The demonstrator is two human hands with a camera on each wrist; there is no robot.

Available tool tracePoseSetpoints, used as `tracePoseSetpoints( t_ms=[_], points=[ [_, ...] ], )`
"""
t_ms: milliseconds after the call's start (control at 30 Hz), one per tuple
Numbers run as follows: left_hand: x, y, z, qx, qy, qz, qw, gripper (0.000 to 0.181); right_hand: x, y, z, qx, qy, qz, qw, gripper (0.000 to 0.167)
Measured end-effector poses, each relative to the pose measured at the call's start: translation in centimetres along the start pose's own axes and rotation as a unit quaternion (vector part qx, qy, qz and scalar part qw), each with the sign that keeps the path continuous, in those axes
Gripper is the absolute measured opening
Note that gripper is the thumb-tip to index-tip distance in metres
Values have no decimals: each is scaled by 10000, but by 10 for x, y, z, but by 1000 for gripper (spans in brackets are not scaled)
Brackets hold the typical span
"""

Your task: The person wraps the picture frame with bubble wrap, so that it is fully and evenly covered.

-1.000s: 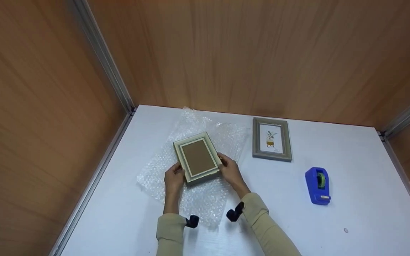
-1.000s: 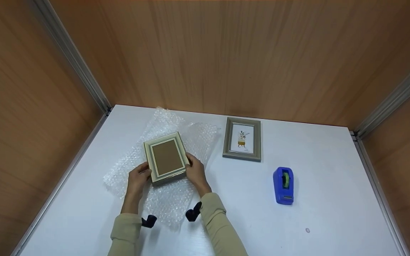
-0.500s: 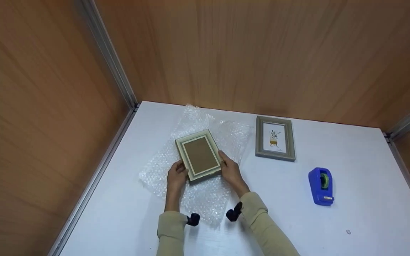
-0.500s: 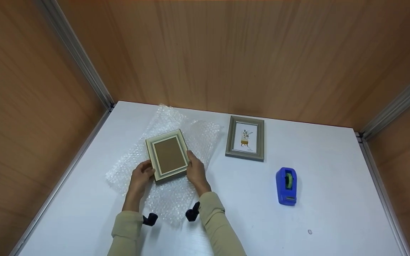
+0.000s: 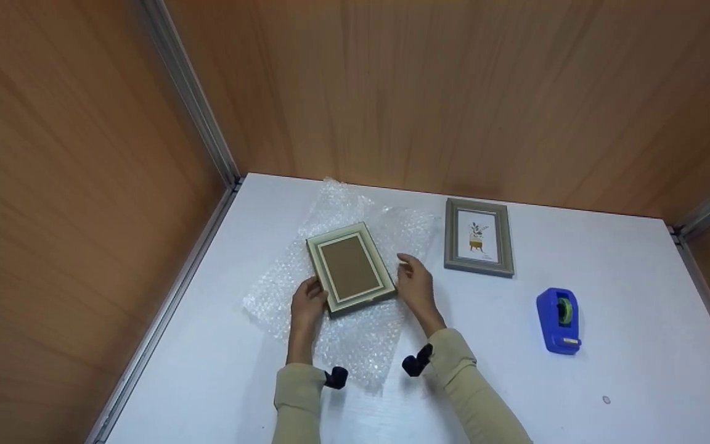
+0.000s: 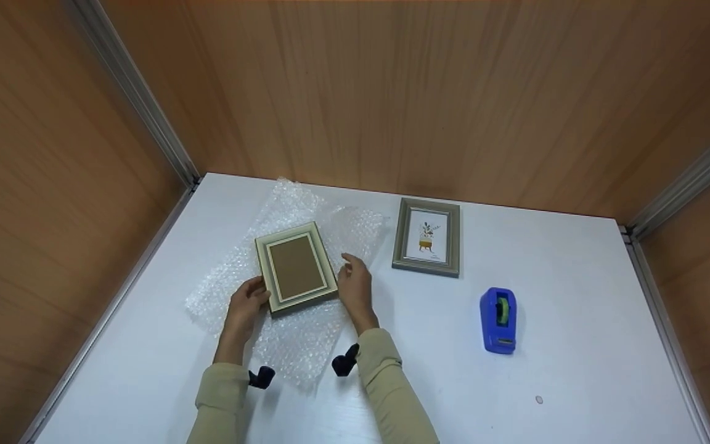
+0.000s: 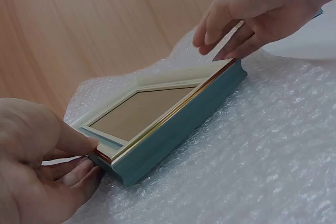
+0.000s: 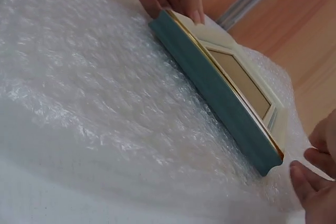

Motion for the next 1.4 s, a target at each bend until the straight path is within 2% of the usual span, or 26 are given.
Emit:
tracePoseSetpoints(
  t_ms=[67,167,233,367,600,833,1033,1200,1400],
  points=[
    [0,0,0,0,-10,48,10000,50,4,-11,-2,-427,-286,-46,9987,33],
    [-1,-1,0,9,6,95,10000,50,7,-21,-5,-699,-516,13,9962,38],
    [-2,-2,1,11,-5,101,9999,50,6,-24,-6,-708,-481,51,9963,42],
    [-4,-4,1,9,-32,-41,10000,50,1,-28,-8,-730,-93,-32,9973,44],
    [-1,-5,-1,-35,-75,-103,9999,50,-1,-32,-8,-906,238,-270,9952,39],
    [1,-4,0,-86,-43,-61,9999,49,-8,-30,-14,-639,542,-107,9964,36],
    [1,0,2,24,-78,193,9998,49,-10,-35,-23,-689,620,-185,9955,32],
    [1,2,4,56,-86,64,9999,49,-9,-40,-29,-785,775,-559,9923,28],
    [-2,1,5,140,-102,111,9998,49,-4,-39,-34,-758,526,-978,9909,23]
  ],
)
Point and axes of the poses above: each hand's wrist, its own z-axis away from the middle knuckle, its own y-axis out of the palm, x = y × z, the point moved 8 cm from there along -z, towards the middle knuckle, and after that the axes turned 12 degrees about -z, right-handed, at the moved point
